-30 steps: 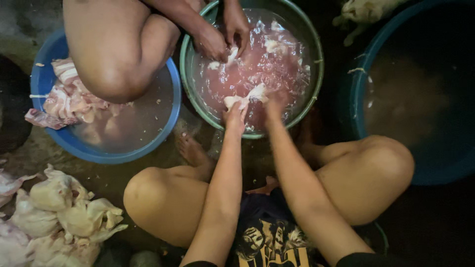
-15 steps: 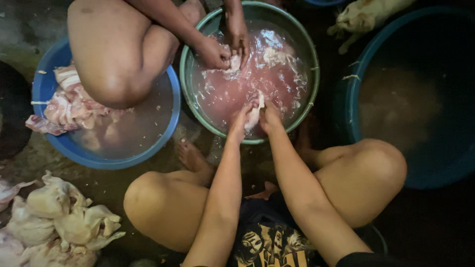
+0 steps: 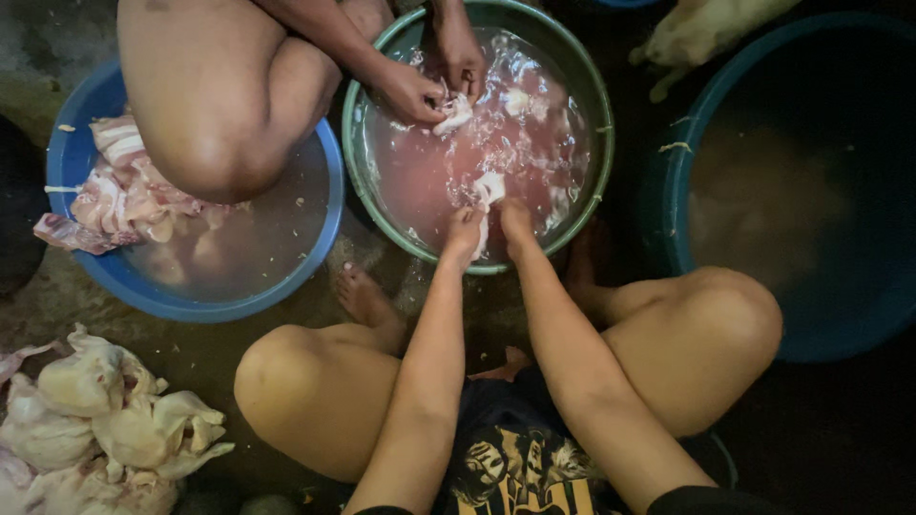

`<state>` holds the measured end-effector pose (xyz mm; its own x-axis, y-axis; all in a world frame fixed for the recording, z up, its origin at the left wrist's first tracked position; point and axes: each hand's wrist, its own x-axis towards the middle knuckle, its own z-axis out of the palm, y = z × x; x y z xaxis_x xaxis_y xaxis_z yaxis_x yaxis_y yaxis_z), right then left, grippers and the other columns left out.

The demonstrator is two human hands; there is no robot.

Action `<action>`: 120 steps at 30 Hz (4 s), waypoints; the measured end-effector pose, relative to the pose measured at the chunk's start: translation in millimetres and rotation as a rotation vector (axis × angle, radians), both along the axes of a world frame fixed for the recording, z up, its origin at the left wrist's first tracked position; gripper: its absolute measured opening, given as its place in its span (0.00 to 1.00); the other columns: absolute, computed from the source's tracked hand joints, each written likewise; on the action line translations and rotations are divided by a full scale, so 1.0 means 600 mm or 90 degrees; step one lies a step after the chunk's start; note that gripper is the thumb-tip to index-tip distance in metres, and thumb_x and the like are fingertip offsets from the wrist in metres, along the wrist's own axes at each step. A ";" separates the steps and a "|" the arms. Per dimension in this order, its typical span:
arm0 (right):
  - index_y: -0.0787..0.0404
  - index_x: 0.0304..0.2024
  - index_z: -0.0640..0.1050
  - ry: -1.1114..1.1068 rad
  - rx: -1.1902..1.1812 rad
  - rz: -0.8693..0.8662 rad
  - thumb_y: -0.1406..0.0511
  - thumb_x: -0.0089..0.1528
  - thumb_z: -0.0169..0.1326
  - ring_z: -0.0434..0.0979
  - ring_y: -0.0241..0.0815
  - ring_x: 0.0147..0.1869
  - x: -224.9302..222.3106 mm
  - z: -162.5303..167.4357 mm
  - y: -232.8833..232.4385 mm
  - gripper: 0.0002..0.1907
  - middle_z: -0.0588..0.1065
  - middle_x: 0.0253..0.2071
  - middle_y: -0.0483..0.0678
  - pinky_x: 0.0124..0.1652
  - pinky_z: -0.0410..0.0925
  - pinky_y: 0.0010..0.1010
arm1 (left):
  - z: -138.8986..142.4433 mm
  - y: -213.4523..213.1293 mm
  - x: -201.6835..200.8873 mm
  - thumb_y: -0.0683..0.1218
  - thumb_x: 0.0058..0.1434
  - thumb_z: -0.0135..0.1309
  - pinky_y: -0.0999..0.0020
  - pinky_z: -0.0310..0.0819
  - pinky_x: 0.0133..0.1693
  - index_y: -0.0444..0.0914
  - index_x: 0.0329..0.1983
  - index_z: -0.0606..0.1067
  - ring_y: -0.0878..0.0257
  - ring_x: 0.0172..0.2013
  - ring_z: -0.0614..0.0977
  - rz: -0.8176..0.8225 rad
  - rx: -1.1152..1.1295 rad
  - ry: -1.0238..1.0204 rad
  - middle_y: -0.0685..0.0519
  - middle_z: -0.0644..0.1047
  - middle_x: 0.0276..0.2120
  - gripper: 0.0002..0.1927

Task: The person sits on the floor and washes pieces of raw meat in a metal basin filled with water. They repeatedly submerge, rub, and rinse the meat pieces by hand. Another person is also washing meat in a separate basin nearby.

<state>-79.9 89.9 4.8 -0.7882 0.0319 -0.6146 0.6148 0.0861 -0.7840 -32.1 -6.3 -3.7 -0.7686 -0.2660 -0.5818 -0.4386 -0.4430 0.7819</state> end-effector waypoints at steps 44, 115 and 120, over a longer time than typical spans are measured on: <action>0.65 0.55 0.75 -0.045 -0.348 -0.346 0.72 0.64 0.49 0.83 0.50 0.46 0.002 -0.020 0.005 0.16 0.78 0.47 0.55 0.43 0.80 0.40 | 0.003 0.001 0.002 0.53 0.68 0.51 0.59 0.73 0.53 0.32 0.57 0.76 0.53 0.52 0.81 -0.109 -0.224 -0.157 0.40 0.81 0.52 0.23; 0.58 0.41 0.71 -0.257 -0.609 -0.363 0.62 0.71 0.45 0.69 0.42 0.29 -0.077 -0.032 0.006 0.07 0.71 0.30 0.48 0.32 0.69 0.33 | -0.013 0.004 0.010 0.56 0.71 0.42 0.53 0.74 0.45 0.36 0.40 0.79 0.47 0.40 0.83 -0.292 -0.366 -0.029 0.41 0.81 0.37 0.22; 0.59 0.37 0.68 -0.222 -0.488 -0.380 0.53 0.72 0.41 0.65 0.42 0.25 -0.077 -0.037 0.008 0.18 0.68 0.27 0.50 0.26 0.65 0.33 | -0.014 0.004 0.012 0.55 0.71 0.45 0.55 0.73 0.46 0.34 0.49 0.77 0.50 0.41 0.82 -0.249 -0.330 -0.050 0.42 0.81 0.38 0.20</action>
<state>-126.2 94.7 -17.6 -0.5465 -0.1373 -0.8261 0.5976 -0.7550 -0.2699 -24.7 -4.0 -12.4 -0.8259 -0.2358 -0.5122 -0.5557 0.1866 0.8102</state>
